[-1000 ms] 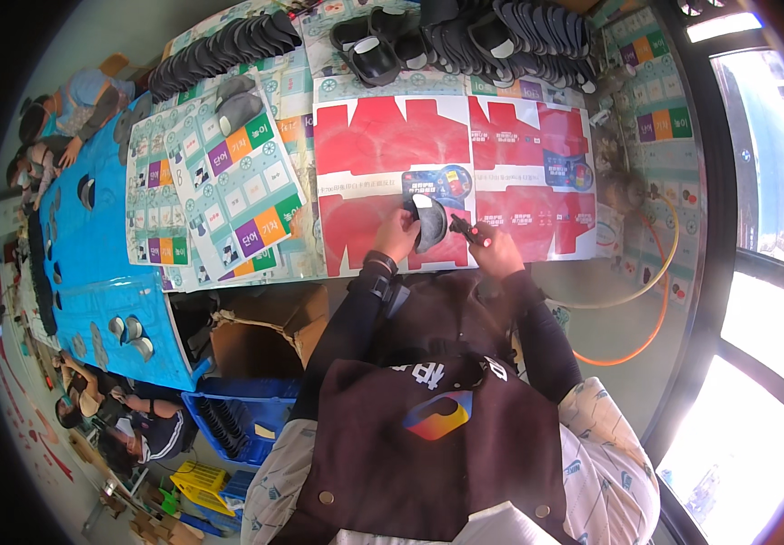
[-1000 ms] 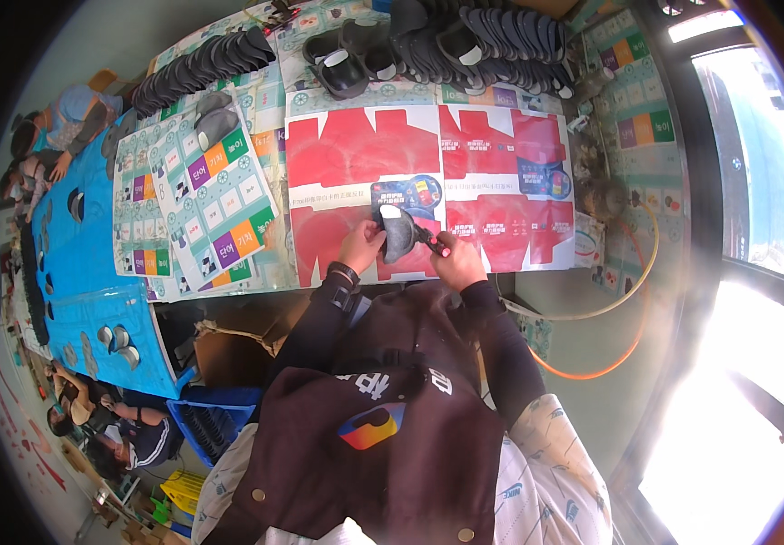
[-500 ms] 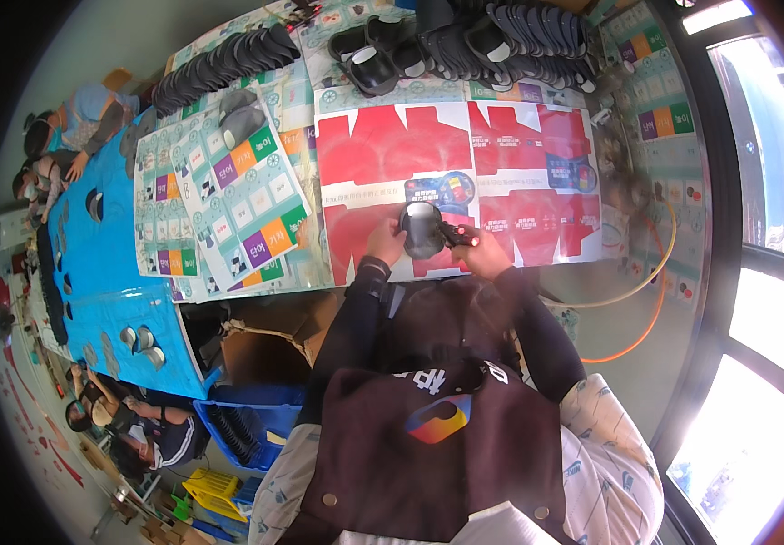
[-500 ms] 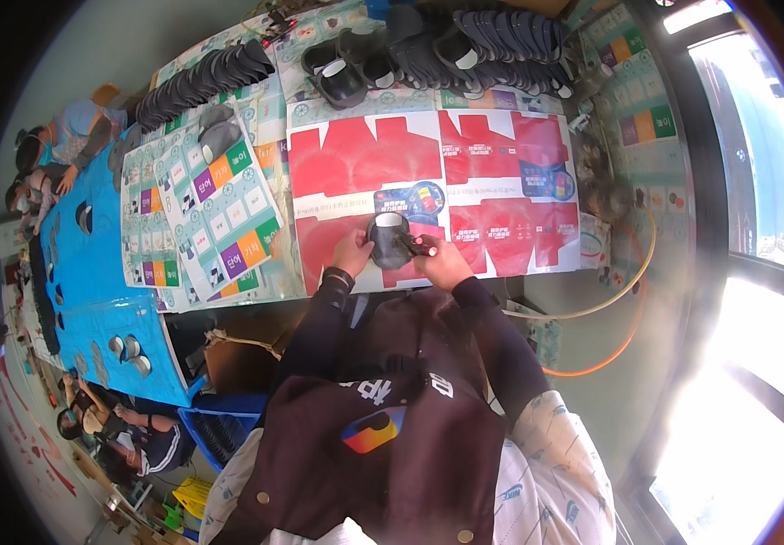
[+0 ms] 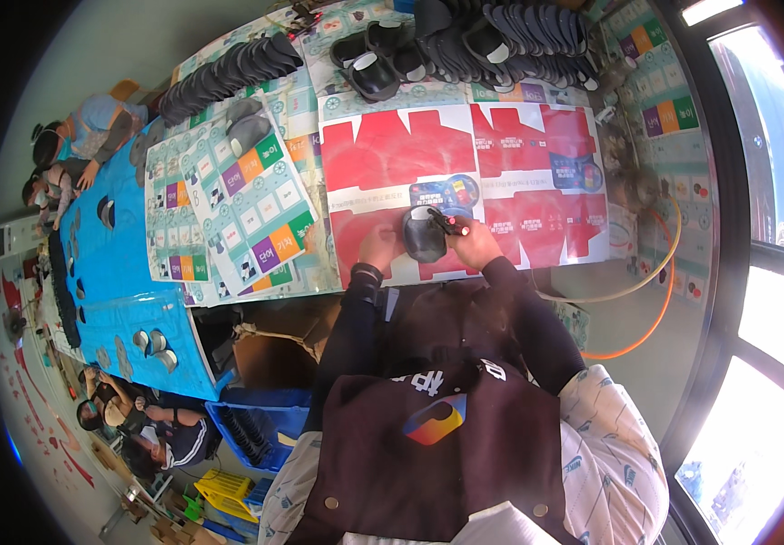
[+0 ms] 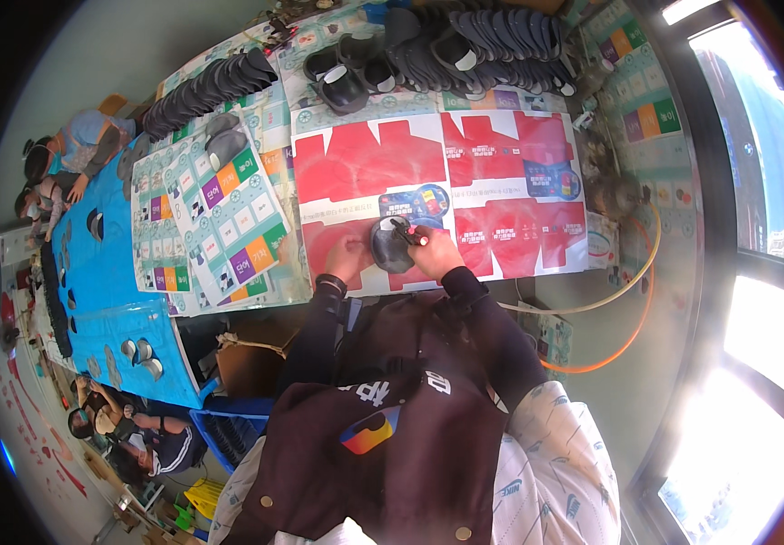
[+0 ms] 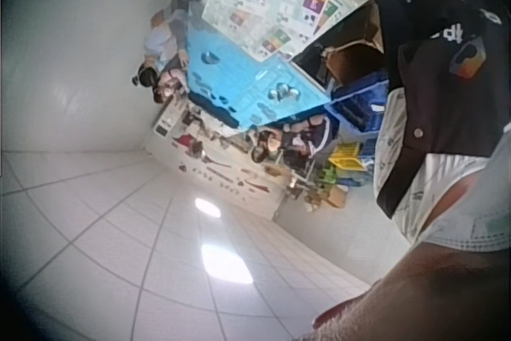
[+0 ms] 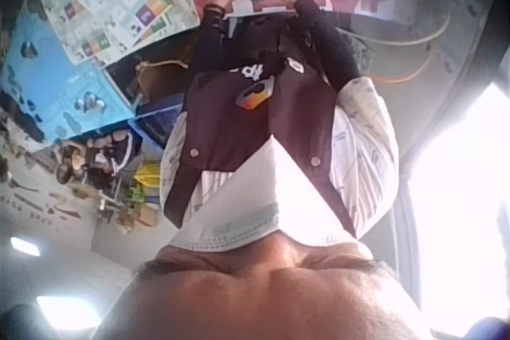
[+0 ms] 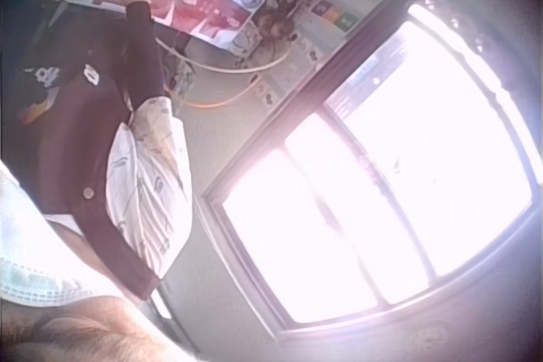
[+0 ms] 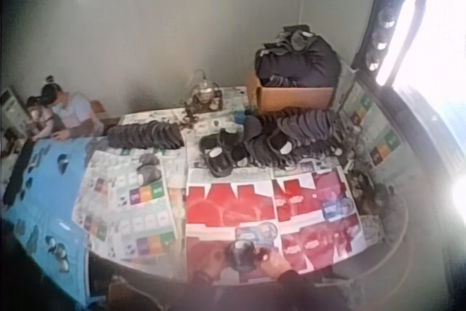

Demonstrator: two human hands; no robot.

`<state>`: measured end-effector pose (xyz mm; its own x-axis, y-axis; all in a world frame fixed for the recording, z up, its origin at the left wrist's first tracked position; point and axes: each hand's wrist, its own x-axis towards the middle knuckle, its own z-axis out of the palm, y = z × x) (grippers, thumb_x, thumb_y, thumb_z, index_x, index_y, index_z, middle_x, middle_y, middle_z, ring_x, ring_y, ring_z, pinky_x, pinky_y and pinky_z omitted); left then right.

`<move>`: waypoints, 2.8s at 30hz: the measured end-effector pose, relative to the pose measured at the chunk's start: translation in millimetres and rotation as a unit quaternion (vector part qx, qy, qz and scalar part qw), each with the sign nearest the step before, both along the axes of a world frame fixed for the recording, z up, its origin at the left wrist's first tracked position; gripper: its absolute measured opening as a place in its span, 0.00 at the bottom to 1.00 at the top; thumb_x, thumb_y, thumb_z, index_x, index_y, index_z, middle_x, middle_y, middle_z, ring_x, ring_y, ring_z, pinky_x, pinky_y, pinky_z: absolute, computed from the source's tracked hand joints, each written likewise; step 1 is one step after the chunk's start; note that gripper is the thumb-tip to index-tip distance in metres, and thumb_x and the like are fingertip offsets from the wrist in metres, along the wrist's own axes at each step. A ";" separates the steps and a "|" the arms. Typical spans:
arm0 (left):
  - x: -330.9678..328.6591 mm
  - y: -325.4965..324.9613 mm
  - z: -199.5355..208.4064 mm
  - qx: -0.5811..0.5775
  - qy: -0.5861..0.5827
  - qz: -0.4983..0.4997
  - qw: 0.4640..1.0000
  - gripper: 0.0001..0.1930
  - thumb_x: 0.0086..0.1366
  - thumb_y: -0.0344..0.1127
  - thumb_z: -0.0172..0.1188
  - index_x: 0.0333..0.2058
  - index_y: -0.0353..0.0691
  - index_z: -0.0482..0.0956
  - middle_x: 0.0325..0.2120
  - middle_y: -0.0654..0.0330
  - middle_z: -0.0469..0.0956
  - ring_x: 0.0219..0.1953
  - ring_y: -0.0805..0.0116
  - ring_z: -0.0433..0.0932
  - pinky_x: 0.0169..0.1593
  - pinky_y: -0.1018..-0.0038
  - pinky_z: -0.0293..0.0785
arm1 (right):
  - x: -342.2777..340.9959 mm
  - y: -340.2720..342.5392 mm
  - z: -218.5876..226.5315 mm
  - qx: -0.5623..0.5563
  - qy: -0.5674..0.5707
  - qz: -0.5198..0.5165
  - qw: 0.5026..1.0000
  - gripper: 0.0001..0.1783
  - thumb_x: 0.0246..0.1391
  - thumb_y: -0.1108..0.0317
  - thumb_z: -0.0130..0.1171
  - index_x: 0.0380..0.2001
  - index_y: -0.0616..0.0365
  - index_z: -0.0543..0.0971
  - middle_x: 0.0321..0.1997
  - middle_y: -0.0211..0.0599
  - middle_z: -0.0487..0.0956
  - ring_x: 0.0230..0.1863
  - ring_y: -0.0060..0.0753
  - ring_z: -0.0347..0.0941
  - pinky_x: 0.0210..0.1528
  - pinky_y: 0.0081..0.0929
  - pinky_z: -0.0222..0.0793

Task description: Manually assemble shoe components at a production table.

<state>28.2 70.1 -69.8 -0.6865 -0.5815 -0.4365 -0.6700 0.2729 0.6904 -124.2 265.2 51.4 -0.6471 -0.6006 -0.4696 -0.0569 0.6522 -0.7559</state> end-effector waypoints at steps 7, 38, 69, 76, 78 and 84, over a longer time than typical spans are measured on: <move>20.6 -34.9 -27.1 0.002 0.016 0.035 0.999 0.15 0.65 0.35 0.62 0.47 0.35 0.80 0.38 0.53 0.85 0.37 0.64 0.85 0.43 0.69 0.78 | -2.2 -0.6 2.8 -0.039 -0.027 0.076 0.996 0.18 0.48 0.67 0.59 0.43 0.60 0.81 0.37 0.57 0.82 0.43 0.62 0.79 0.45 0.45 0.74; -18.1 -21.9 -8.1 0.051 -0.010 -0.070 0.996 0.12 0.62 0.38 0.66 0.33 0.33 0.87 0.27 0.54 0.86 0.30 0.65 0.85 0.39 0.70 0.79 | -19.1 14.7 9.3 0.076 -0.034 0.206 0.975 0.21 0.49 0.61 0.59 0.46 0.58 0.82 0.38 0.59 0.82 0.45 0.62 0.79 0.49 0.47 0.75; 12.6 -324.3 -78.6 -0.085 0.347 0.433 0.827 0.10 0.65 0.38 0.61 0.41 0.41 0.81 0.29 0.58 0.81 0.36 0.58 0.82 0.41 0.56 0.80 | -15.5 38.9 70.7 -0.012 -0.113 -0.126 0.985 0.18 0.49 0.75 0.60 0.46 0.61 0.81 0.33 0.31 0.85 0.31 0.20 0.80 0.20 0.21 0.68; -181.2 -222.4 2.2 -0.156 0.287 0.186 0.927 0.19 0.59 0.37 0.72 0.45 0.37 0.77 0.38 0.54 0.80 0.43 0.60 0.81 0.47 0.68 0.78 | -4.9 52.8 71.6 0.047 -0.109 -0.189 0.975 0.18 0.48 0.71 0.62 0.45 0.57 0.82 0.32 0.29 0.85 0.28 0.19 0.78 0.21 0.22 0.71; -235.5 -220.5 42.1 -0.285 0.276 0.079 0.914 0.24 0.56 0.39 0.72 0.49 0.38 0.75 0.44 0.51 0.80 0.48 0.47 0.78 0.51 0.54 0.74 | 1.1 60.6 69.3 0.045 -0.096 -0.172 0.979 0.19 0.49 0.74 0.62 0.47 0.61 0.80 0.35 0.33 0.86 0.31 0.21 0.80 0.20 0.20 0.70; -323.5 -216.8 83.2 -0.480 0.200 -0.209 0.829 0.19 0.63 0.36 0.59 0.53 0.49 0.78 0.62 0.54 0.71 0.66 0.48 0.64 0.66 0.41 0.58 | 30.6 80.4 80.7 0.036 -0.103 -0.220 0.969 0.18 0.49 0.75 0.62 0.46 0.59 0.79 0.35 0.31 0.86 0.34 0.19 0.81 0.24 0.18 0.71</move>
<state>-295.3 -146.7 13.4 -0.8934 -0.2051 0.3998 -0.1496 0.9747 0.1658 -93.6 345.6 132.2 -0.7214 -0.2475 -0.6468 0.3868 0.6308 -0.6727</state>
